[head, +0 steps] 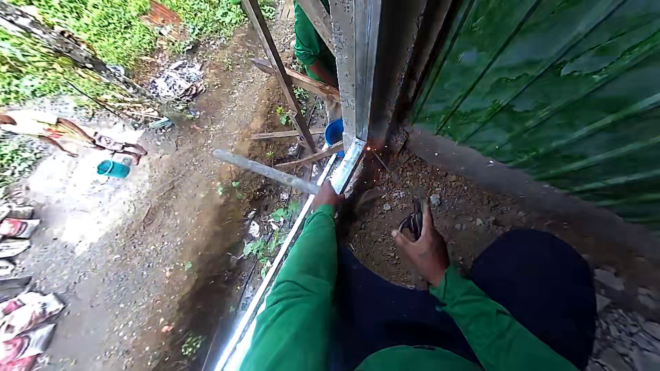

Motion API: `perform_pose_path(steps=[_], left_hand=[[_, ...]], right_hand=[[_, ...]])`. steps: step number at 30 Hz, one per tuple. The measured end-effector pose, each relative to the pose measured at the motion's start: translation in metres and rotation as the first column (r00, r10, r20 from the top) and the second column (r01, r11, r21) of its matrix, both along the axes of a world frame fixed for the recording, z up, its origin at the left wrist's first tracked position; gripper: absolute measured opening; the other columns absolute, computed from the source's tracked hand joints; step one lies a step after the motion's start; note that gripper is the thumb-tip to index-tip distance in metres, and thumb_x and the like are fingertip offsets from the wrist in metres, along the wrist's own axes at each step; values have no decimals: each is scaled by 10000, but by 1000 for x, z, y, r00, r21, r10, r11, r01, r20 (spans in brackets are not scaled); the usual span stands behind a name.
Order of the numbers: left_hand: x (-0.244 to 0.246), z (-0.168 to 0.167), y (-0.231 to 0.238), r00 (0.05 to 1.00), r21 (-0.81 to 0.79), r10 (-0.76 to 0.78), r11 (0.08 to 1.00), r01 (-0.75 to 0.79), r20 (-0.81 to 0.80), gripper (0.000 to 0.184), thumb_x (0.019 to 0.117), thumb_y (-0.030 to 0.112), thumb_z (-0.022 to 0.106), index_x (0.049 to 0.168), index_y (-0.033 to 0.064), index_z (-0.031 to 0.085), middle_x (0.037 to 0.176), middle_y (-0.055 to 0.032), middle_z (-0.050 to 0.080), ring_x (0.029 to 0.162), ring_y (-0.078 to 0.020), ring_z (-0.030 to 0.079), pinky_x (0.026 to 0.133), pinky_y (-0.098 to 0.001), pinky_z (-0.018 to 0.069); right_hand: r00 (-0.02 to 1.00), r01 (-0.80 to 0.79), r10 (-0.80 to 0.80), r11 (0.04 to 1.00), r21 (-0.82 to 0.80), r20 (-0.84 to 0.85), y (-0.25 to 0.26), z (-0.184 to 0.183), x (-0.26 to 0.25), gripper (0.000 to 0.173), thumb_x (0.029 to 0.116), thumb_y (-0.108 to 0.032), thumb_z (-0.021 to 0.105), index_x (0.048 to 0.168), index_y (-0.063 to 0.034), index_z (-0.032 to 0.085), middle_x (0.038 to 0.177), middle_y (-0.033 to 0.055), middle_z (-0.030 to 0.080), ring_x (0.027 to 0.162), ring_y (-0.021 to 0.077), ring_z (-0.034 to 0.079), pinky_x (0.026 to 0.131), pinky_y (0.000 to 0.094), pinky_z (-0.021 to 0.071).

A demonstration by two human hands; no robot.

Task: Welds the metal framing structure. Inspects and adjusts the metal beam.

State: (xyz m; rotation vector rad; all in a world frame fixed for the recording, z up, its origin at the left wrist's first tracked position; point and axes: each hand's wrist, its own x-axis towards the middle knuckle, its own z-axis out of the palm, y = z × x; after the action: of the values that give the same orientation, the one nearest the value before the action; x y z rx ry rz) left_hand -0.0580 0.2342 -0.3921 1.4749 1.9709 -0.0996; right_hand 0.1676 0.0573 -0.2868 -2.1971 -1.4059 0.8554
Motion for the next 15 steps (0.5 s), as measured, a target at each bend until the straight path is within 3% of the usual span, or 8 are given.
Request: perform_pose_path(steps=[3, 6, 15], left_hand=[[0, -3, 1, 1000, -4, 12, 1000, -12, -21, 801, 844, 439, 798, 1488, 96, 468, 1212, -282, 684, 1112, -508, 666, 867, -727, 524], [0, -3, 1, 1000, -17, 10, 1000, -11, -24, 781, 850, 440, 790, 1481, 109, 472, 1213, -269, 688, 1113, -494, 670, 866, -717, 527], [0, -7, 4, 999, -22, 9, 1000, -10, -49, 778, 839, 442, 787, 1473, 120, 472, 1225, -248, 686, 1110, -471, 678, 846, -691, 546]], right_hand=[[973, -148, 118, 979, 138, 200, -17, 0, -3, 1018, 810, -511, 793, 1593, -41, 343, 1228, 194, 692, 883, 337, 730, 740, 541, 605], [937, -242, 178, 951, 190, 300, -16, -8, -4, 949, 817, -517, 782, 1564, -57, 419, 1120, 171, 713, 762, 301, 717, 645, 486, 601], [907, -279, 238, 958, 72, 348, 2, -22, -10, 892, 866, -544, 721, 1587, -128, 400, 1138, 154, 698, 782, 294, 717, 662, 478, 600]])
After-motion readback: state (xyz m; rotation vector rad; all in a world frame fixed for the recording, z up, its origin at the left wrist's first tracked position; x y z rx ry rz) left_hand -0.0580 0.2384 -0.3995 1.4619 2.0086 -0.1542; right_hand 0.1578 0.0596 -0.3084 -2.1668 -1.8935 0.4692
